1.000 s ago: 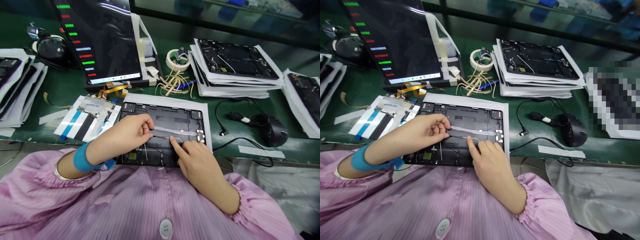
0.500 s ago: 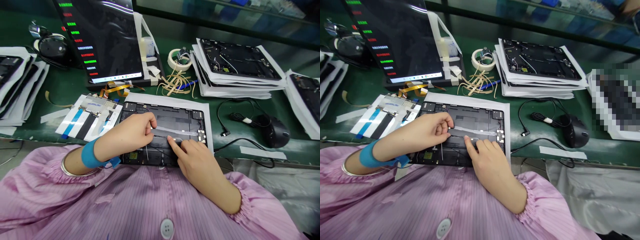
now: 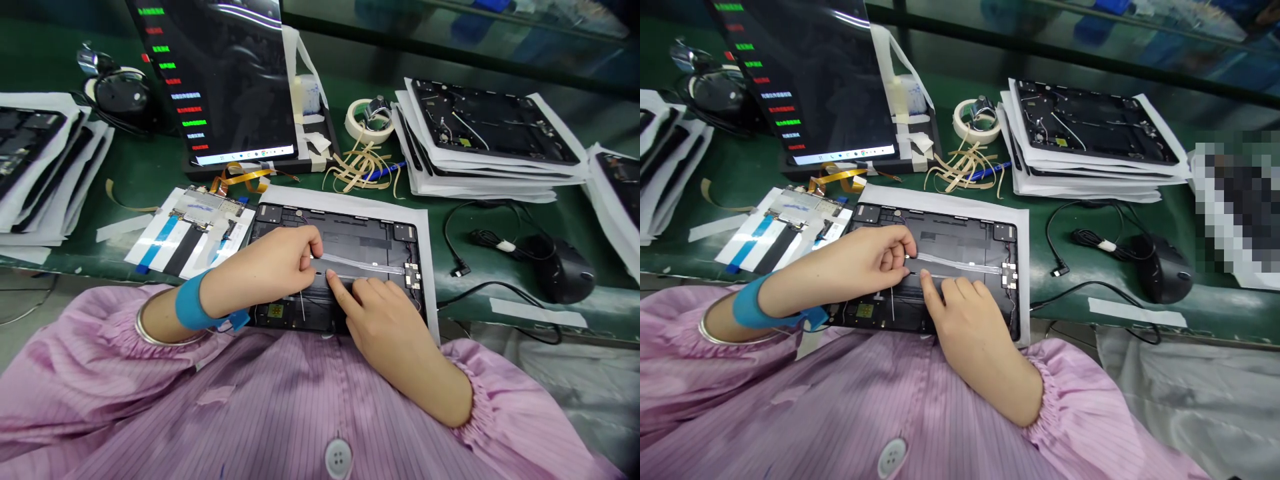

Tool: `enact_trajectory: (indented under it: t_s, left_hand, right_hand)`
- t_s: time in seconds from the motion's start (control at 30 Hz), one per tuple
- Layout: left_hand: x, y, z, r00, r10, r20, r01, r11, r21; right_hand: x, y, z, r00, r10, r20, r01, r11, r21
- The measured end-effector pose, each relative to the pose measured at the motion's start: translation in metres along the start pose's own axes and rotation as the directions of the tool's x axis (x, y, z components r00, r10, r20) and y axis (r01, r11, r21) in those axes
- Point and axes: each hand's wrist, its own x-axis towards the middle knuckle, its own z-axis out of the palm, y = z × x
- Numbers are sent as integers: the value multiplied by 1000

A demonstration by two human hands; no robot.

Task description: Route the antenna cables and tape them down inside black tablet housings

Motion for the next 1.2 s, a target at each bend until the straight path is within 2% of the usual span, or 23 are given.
enact_trajectory:
  t_s: [0.33,1.2]
  left_hand:
    - [-7,-5,-6,999,-40,-12,40,999,13]
    - [-3,-13,-8,1000,-14,17,14,1000,12]
  right_hand:
    - [0,0,2,1000,-5,-6,5,1000,-3]
    - [17,-4,-2,999,-49,16,48,997,57]
